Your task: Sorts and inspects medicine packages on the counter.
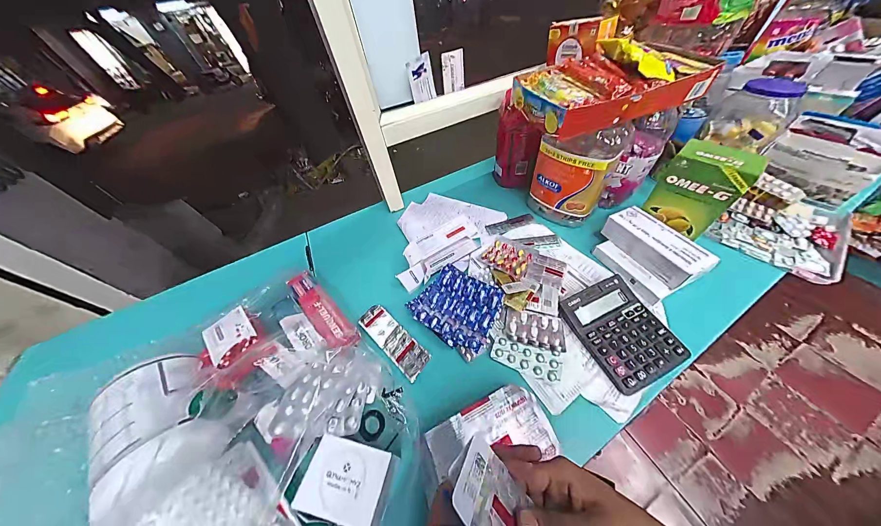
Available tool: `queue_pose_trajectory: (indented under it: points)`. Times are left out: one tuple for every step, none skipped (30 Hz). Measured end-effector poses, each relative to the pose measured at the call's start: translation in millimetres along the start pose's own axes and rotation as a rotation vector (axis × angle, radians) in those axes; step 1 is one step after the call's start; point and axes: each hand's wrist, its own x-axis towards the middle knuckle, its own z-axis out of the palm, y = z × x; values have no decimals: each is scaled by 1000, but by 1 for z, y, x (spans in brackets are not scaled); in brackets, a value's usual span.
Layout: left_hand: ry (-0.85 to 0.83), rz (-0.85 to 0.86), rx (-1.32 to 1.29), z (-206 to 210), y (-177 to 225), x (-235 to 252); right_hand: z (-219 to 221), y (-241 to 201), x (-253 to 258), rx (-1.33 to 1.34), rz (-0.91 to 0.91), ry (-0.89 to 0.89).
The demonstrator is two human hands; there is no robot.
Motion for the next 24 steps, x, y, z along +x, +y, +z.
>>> queue_pose_trajectory:
  points:
    - [12, -2, -3, 1, 0, 1, 0, 1, -1, -20, 5, 5]
    - [8, -2, -20, 1, -1, 3, 0, 0, -2, -38, 11, 3]
    - [-33, 14, -40, -2, -4, 6, -2, -1, -3, -47, 14, -9]
    - [-99, 49, -65, -13, -13, 8, -4, -2, -3, -40, 17, -24]
    - [-129, 72, -74, -18, -19, 11, -6, -3, -3, -33, 18, -32]
    - [-145, 86, -79, -19, -22, 14, -9, -4, -2, -22, 21, -35]
    - [-162, 93, -93, -22, -27, 18, -11, -6, -1, -4, 26, -25]
    - [-169, 92, -116, -21, -28, 21, -14, -9, 1, 23, 36, -16]
    - [-168, 83, -119, -14, -22, 24, -18, -11, 3, 52, 42, -17]
    - [-144, 69, -97, 0, -8, 25, -21, -12, 4, 72, 48, -19]
    - [-111, 38, -82, 11, 2, 26, -23, -11, 4, 96, 52, -12]
    - [-60, -4, -77, 19, 7, 26, -24, -11, 3, 123, 54, -1]
    - [29, -50, -69, 26, 10, 28, -27, -10, 4, 139, 48, 9]
    - [159, -90, -62, 34, 12, 31, -30, -11, 4, 143, 41, 23]
    - [295, -121, -47, 42, 14, 35, -32, -12, 5, 136, 40, 43]
    - [363, -150, -43, 46, 16, 39, -34, -14, 6, 123, 38, 64]
    - [388, -167, -46, 47, 17, 43, -36, -16, 7, 117, 37, 77]
    - [392, -180, -38, 48, 19, 48, -39, -19, 8, 114, 38, 80]
    - [390, -193, -19, 48, 22, 53, -42, -22, 11, 117, 34, 71]
    - [385, -207, 7, 49, 26, 58, -45, -24, 13, 120, 28, 56]
    - [389, -221, 38, 51, 29, 62, -48, -27, 15, 127, 24, 45]
    - [400, -228, 48, 52, 32, 67, -50, -29, 17, 134, 25, 36]
    - [405, -227, 46, 53, 33, 71, -52, -31, 18, 140, 28, 29]
    - [406, -220, 36, 53, 33, 74, -54, -32, 19, 145, 29, 14]
